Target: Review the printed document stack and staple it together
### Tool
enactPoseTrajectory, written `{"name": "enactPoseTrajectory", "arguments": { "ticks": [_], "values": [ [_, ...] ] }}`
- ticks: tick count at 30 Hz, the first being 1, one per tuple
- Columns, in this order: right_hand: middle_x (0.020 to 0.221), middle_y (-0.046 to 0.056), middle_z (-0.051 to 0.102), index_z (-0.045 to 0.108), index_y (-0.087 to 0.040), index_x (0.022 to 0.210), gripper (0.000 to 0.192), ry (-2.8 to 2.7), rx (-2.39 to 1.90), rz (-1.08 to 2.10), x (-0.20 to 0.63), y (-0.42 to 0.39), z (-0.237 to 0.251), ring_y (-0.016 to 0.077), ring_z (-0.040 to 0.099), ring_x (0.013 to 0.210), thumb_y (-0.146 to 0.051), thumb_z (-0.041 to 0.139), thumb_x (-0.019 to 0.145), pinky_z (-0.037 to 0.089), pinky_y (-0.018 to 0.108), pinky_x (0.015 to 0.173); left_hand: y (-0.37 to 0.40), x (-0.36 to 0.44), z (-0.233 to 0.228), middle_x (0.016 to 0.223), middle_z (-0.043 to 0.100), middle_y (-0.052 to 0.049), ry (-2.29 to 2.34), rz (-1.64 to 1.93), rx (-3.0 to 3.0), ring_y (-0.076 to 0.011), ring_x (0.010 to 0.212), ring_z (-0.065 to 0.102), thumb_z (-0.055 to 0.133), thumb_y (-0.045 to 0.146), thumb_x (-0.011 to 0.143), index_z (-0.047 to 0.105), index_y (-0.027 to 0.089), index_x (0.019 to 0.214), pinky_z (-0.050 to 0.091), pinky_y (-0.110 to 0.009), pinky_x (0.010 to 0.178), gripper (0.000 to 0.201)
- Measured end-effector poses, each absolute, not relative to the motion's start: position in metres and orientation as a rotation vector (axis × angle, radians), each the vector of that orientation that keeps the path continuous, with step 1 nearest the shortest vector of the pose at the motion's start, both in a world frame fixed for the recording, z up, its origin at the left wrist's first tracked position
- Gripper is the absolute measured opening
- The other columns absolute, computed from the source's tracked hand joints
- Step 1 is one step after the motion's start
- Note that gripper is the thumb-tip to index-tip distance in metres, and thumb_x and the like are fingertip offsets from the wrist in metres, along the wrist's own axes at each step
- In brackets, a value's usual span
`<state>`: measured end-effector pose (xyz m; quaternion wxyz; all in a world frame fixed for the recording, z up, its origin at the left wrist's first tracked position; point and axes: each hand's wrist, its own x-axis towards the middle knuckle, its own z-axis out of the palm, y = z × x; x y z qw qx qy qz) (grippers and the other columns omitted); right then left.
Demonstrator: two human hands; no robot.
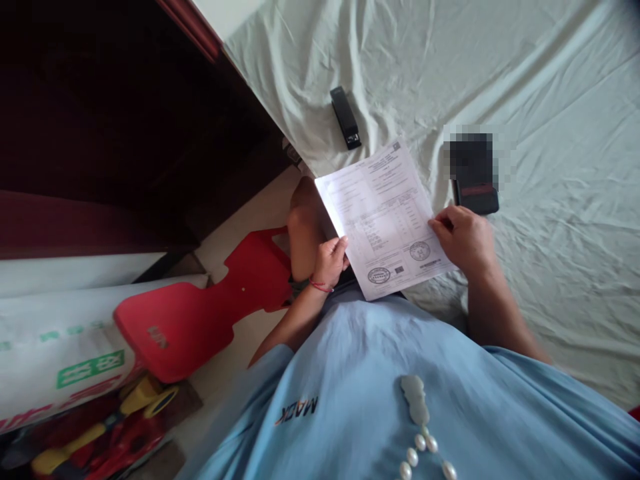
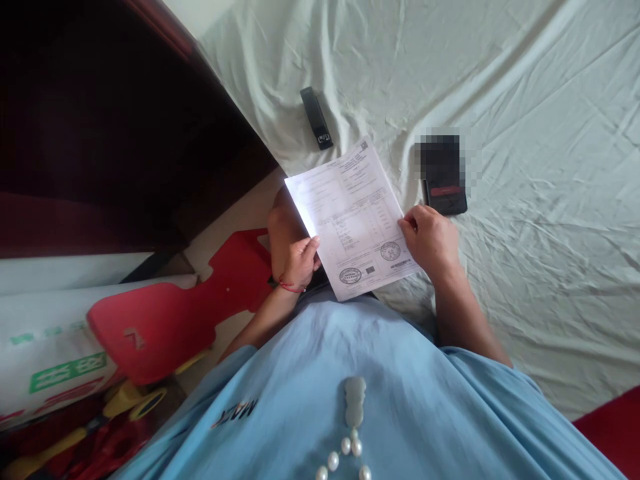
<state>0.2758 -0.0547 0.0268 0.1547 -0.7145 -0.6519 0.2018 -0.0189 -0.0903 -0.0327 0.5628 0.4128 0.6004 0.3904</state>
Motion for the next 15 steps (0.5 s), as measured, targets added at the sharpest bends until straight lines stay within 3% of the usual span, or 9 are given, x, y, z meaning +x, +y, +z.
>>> {"name": "enactPoseTrajectory", "arguments": {
  "ticks": [4,7,9,12,15],
  "values": [
    [0.081,0.004,0.068,0.064,-0.024,0.080,0.014,-1.793,-1.934,0.636,0.279,-0.058,0.041,0.0189,0.057,0.068,-0.033,0.068,0.089,0.041,0.034,0.065,-0.086,-0.018,-0.033,0.044,0.041,0.006,1.436,0.917,1.005,-0.0073,0.036,0.035,0.067,0.083,0.085,0.050,0.022,0.059,0.021,-0.024,0.036,0.069],
    [0.079,0.003,0.069,0.065,-0.024,0.083,0.023,-1.637,-1.851,0.862,0.282,-0.061,0.056,0.0177,0.059,0.063,-0.044,0.072,0.091,0.046,0.033,0.060,-0.081,-0.017,-0.038,0.046,0.043,0.005,1.443,0.920,0.999,-0.0077,0.039,0.036,0.067,0.083,0.085,0.050,0.022,0.061,0.024,-0.024,0.037,0.068],
    [0.086,0.004,0.074,0.070,-0.025,0.089,0.030,-1.545,-1.734,1.061,0.283,-0.063,0.065,0.0201,0.067,0.070,-0.054,0.073,0.094,0.052,0.033,0.062,-0.077,-0.016,-0.041,0.048,0.044,0.005,1.445,0.926,0.985,-0.0080,0.042,0.038,0.069,0.082,0.084,0.051,0.021,0.062,0.026,-0.023,0.039,0.067],
    [0.111,0.005,0.080,0.076,-0.028,0.108,0.035,-1.477,-1.479,1.303,0.281,-0.067,0.074,0.0263,0.076,0.101,-0.062,0.071,0.098,0.064,0.042,0.087,-0.072,-0.011,-0.041,0.051,0.047,0.004,1.450,0.901,0.927,-0.0090,0.046,0.041,0.073,0.082,0.080,0.053,0.021,0.063,0.029,-0.023,0.041,0.066],
    [0.140,0.004,0.074,0.073,-0.035,0.133,0.042,-1.434,-1.188,1.531,0.276,-0.074,0.076,0.0299,0.067,0.136,-0.061,0.069,0.101,0.055,0.051,0.116,-0.069,-0.005,-0.037,0.052,0.049,0.004,1.444,0.864,0.837,-0.0091,0.046,0.043,0.077,0.077,0.080,0.055,0.020,0.063,0.031,-0.024,0.042,0.063]
  ]
}}
